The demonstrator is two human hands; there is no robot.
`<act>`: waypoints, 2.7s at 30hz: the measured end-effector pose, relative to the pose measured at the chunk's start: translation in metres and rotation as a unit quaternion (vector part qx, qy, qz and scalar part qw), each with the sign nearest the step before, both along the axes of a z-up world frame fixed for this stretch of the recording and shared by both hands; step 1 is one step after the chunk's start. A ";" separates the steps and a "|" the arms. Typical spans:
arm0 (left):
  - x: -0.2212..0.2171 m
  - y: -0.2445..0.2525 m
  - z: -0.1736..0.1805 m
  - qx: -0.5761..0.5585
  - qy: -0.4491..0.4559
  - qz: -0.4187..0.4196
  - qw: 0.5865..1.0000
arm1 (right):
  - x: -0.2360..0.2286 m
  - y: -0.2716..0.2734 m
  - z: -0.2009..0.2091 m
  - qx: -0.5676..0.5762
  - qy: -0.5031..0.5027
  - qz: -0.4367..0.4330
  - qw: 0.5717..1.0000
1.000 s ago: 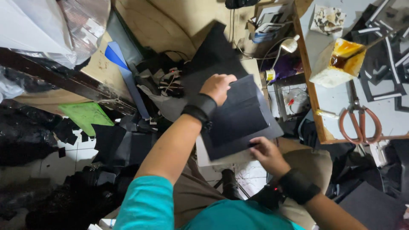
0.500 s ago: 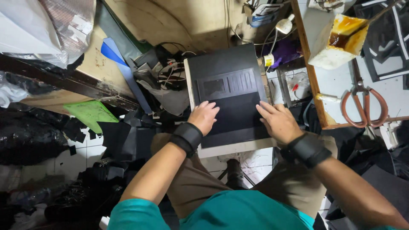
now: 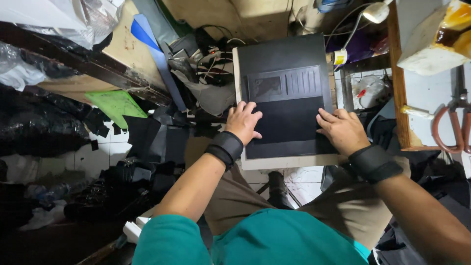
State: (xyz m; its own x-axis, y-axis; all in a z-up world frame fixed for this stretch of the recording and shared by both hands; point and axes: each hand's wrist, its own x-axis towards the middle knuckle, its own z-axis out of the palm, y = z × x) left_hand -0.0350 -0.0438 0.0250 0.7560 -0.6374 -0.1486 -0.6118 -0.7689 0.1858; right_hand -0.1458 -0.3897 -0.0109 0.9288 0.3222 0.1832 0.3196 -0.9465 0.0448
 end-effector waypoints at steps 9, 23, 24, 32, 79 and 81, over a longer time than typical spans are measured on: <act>-0.011 -0.001 0.032 0.045 0.035 0.004 0.998 | -0.004 0.004 0.008 -0.046 0.005 -0.011 0.999; -0.081 -0.039 0.023 0.043 -0.036 -0.151 0.987 | -0.040 0.073 0.014 0.007 0.059 0.085 0.995; -0.080 -0.037 0.019 0.043 -0.035 -0.153 0.987 | -0.039 0.071 0.019 0.007 0.059 0.083 0.995; -0.081 -0.033 0.017 -0.006 -0.083 -0.176 0.981 | -0.049 0.048 0.041 -0.015 0.071 0.037 0.997; -0.045 -0.044 0.043 -0.056 -0.029 0.035 0.997 | -0.031 -0.329 0.168 0.216 0.116 -0.480 0.842; -0.044 -0.045 0.052 -0.064 -0.040 0.028 0.997 | -0.049 -0.327 0.196 0.234 0.090 -0.480 0.841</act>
State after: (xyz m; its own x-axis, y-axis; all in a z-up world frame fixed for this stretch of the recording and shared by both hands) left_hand -0.0788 -0.0884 0.0767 0.7972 -0.6036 -0.0075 -0.5850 -0.7756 0.2372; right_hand -0.1953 -0.7168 0.1847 0.7463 -0.6595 -0.0901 -0.6394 -0.6726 -0.3726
